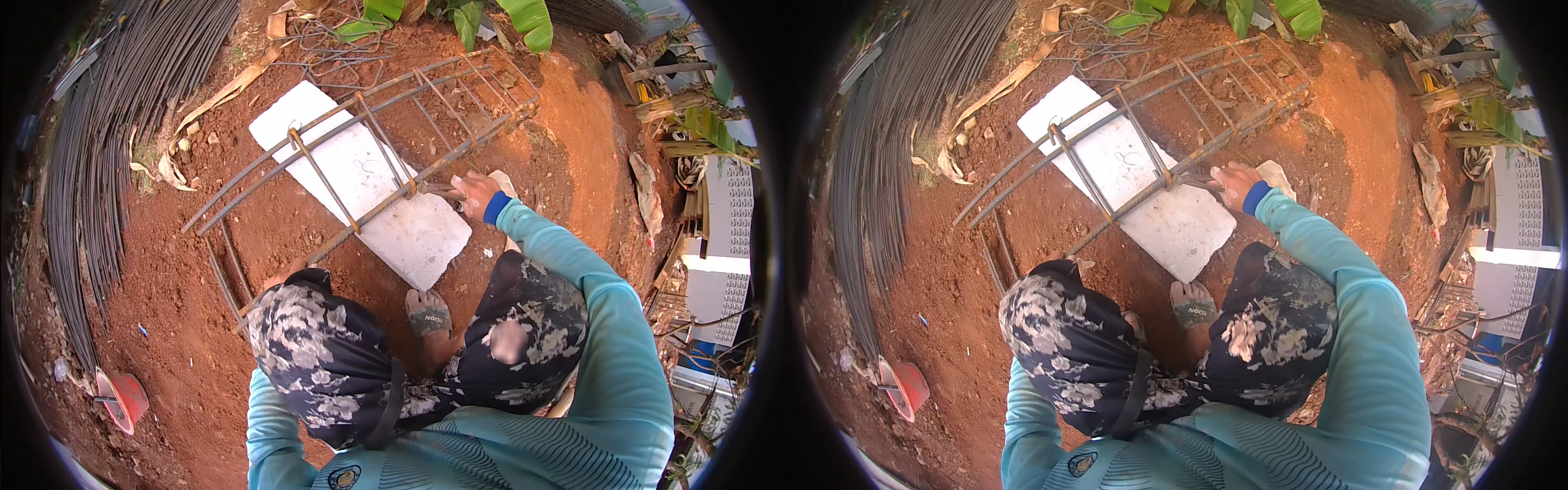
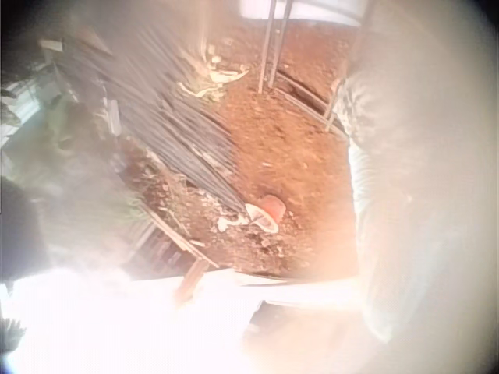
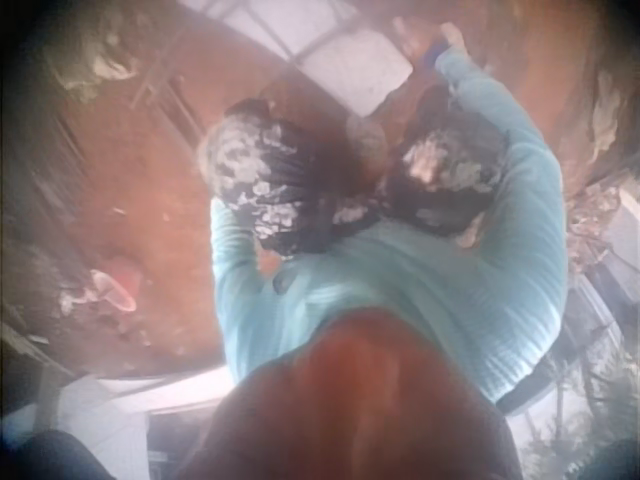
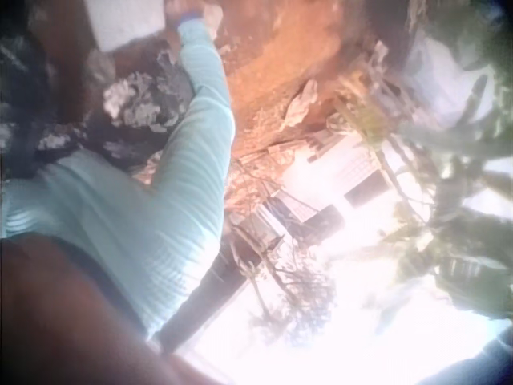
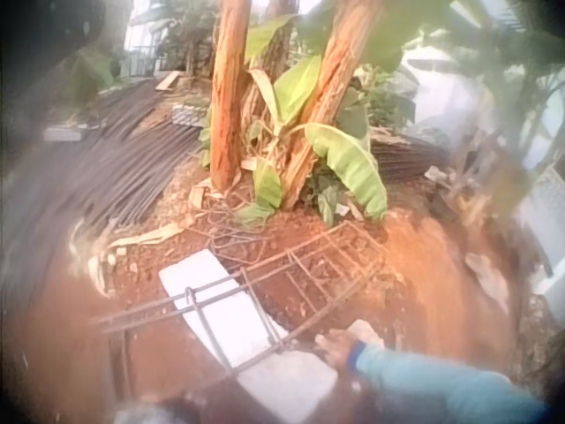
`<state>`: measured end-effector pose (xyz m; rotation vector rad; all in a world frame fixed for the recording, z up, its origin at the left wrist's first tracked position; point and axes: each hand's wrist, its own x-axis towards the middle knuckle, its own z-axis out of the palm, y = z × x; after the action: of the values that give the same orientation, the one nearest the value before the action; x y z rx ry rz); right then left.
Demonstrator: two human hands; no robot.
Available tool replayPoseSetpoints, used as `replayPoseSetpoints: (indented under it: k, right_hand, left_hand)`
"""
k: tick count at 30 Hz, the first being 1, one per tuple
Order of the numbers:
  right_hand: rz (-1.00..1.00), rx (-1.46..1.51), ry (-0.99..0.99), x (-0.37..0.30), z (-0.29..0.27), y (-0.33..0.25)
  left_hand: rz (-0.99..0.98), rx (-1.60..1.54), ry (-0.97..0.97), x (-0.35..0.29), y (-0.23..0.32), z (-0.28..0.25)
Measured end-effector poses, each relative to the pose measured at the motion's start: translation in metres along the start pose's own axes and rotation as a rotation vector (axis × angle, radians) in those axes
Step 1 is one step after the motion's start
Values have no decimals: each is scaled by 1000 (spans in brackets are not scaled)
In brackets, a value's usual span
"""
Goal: The person assembles a rebar cage by tying intersecting steel bars together using pliers and wire. They position the bars on a white block and repeatedly twist wire ties to secure the joints.
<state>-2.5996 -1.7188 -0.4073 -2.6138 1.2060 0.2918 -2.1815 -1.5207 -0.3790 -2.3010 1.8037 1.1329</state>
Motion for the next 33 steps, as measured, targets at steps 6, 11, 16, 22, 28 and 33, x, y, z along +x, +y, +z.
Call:
replayPoseSetpoints:
  k: [6, 11, 16, 22, 28, 33]
  right_hand:
    - [431, 328, -150, -33, 1, -71]
    - [530, 314, -70, -31, 38, -75]
    - [519, 466, 175, -42, 68, -73]
    - [669, 306, -127, -14, 55, -64]
    - [764, 993, -54, 17, 90, -88]
    - [891, 1040, -7, -27, 87, -84]
  left_hand:
    - [-82, 24, 6, 1, 9, -7]
    - [-132, 76, 33, 1, 14, -5]
    - [-190, -114, -130, 12, 0, 3]
    - [-159, 115, -73, 12, 5, 1]
    - [-148, -18, -231, 3, 11, -18]
    - [-174, 6, -122, 12, 5, -5]
